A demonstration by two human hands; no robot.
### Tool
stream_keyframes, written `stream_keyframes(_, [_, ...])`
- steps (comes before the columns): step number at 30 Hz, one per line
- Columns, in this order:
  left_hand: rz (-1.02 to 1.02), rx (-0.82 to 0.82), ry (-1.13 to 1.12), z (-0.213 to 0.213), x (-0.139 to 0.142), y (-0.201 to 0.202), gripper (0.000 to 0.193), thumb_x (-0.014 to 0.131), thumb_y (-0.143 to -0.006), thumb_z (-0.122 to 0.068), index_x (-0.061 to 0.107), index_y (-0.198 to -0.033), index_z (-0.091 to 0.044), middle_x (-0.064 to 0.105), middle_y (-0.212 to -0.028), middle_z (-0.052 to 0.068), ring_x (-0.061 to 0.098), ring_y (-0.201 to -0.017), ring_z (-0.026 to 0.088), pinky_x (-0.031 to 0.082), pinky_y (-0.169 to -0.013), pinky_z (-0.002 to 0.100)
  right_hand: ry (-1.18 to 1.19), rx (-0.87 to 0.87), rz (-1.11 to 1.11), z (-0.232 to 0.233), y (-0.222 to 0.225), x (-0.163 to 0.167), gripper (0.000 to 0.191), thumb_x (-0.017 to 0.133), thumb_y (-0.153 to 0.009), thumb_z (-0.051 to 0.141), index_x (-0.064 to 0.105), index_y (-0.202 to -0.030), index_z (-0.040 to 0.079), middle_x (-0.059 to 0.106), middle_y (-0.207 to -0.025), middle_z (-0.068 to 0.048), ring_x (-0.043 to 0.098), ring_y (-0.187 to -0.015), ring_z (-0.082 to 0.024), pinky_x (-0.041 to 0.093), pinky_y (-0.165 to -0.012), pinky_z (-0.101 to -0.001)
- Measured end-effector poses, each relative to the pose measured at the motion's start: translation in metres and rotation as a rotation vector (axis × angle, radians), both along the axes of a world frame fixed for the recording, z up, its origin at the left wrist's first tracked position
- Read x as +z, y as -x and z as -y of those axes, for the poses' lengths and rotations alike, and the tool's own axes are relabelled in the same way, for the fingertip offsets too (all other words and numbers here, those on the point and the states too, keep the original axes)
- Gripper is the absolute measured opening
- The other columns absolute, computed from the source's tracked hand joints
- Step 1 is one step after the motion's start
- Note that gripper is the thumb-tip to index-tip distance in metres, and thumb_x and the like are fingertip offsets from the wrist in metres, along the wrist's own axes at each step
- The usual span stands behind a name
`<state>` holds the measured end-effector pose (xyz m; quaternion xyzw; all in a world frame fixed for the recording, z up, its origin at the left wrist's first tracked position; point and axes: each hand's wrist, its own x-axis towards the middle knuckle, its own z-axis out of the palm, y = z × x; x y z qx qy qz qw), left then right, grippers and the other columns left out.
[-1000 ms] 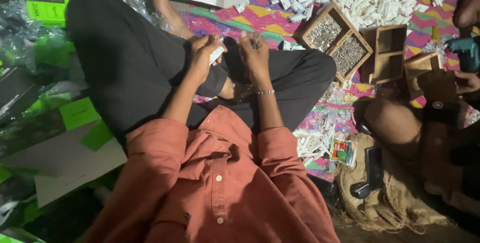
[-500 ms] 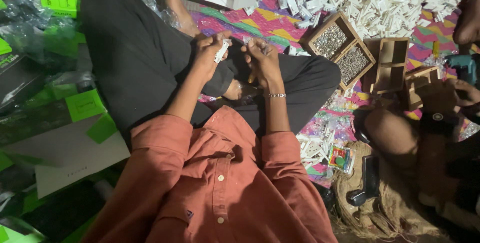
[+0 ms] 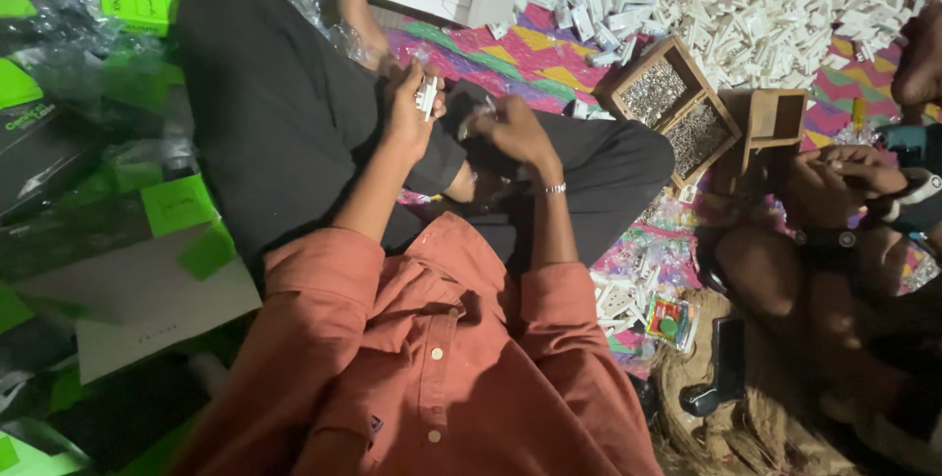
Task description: The person sits cross-legged on the floor and repeatedly picks up small white plastic components, inserts metal pins into them, and places the assembled units into a white box. The person handles the components one at a time, using both hands to align and insert the pins.
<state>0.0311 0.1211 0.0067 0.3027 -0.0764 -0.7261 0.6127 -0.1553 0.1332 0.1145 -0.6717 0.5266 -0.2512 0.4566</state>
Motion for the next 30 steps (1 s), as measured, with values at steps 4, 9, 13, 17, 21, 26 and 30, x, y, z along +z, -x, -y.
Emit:
stream_keyframes(4, [-0.033,0.000,0.033,-0.001,0.000,0.000,0.029,0.057,-0.105,-0.033,0.063,-0.092,-0.008,0.062,-0.077,0.005,0.055,-0.057,0.014,0.041,-0.051,0.027,0.010,-0.304,0.258,0.027,-0.027,0.018,0.029,0.062,-0.098,0.031,0.071,-0.097,0.003,0.072,-0.075,-0.003,0.055,-0.054,-0.005,0.041,-0.049,-0.0241])
stream_keyframes(9, [0.218,-0.065,0.095,-0.004,0.004,0.005,0.032,0.060,-0.103,-0.032,0.066,-0.087,-0.005,0.063,-0.073,0.005,0.057,-0.056,0.012,0.042,-0.050,0.027,-0.031,-0.318,0.325,0.028,-0.038,0.012,0.040,0.061,-0.105,0.039,0.067,-0.110,-0.001,0.071,-0.081,-0.003,0.053,-0.057,-0.006,0.042,-0.050,-0.0252])
stream_keyframes(13, [0.550,-0.204,0.208,-0.014,0.010,0.011,0.030,0.061,-0.100,-0.031,0.070,-0.088,-0.005,0.064,-0.071,0.002,0.055,-0.057,0.007,0.040,-0.051,0.024,-0.074,-0.151,0.453,0.006,-0.029,-0.014,0.035,0.064,-0.106,0.033,0.069,-0.126,0.005,0.067,-0.092,0.004,0.055,-0.074,-0.002,0.044,-0.062,-0.0217])
stream_keyframes(17, [0.668,-0.271,0.304,-0.017,0.013,0.012,0.039,0.066,-0.101,-0.035,0.069,-0.081,-0.002,0.061,-0.068,0.001,0.053,-0.057,0.007,0.038,-0.050,0.025,-0.160,-0.208,0.521,0.005,-0.019,-0.026,0.023,0.067,-0.102,0.029,0.070,-0.098,0.006,0.059,-0.074,0.006,0.046,-0.058,-0.003,0.032,-0.049,-0.0215])
stream_keyframes(21, [0.551,-0.202,0.202,-0.011,0.013,0.009,0.043,0.064,-0.101,-0.042,0.070,-0.082,-0.004,0.063,-0.067,0.002,0.054,-0.054,0.009,0.040,-0.049,0.024,-0.131,-0.390,0.579,0.009,-0.014,-0.027,0.032,0.067,-0.104,0.029,0.058,-0.079,0.012,0.048,-0.063,0.008,0.038,-0.051,-0.003,0.027,-0.045,-0.0224])
stream_keyframes(26, [0.098,-0.095,-0.009,-0.001,0.007,0.003,0.036,0.065,-0.100,-0.043,0.066,-0.095,-0.008,0.063,-0.075,0.003,0.056,-0.055,0.012,0.042,-0.049,0.027,-0.145,-0.451,0.524,0.007,0.000,-0.029,0.029,0.071,-0.100,0.028,0.055,-0.080,0.014,0.044,-0.061,0.009,0.036,-0.048,-0.003,0.024,-0.043,-0.0232])
stream_keyframes(30, [0.225,-0.105,0.077,-0.004,-0.001,0.007,0.031,0.067,-0.101,-0.039,0.064,-0.102,-0.008,0.061,-0.082,0.003,0.056,-0.060,0.012,0.044,-0.053,0.027,0.037,-0.975,0.974,0.017,-0.016,-0.002,0.020,0.060,-0.100,0.030,0.058,-0.088,0.014,0.048,-0.061,0.006,0.043,-0.047,-0.006,0.031,-0.040,-0.0248])
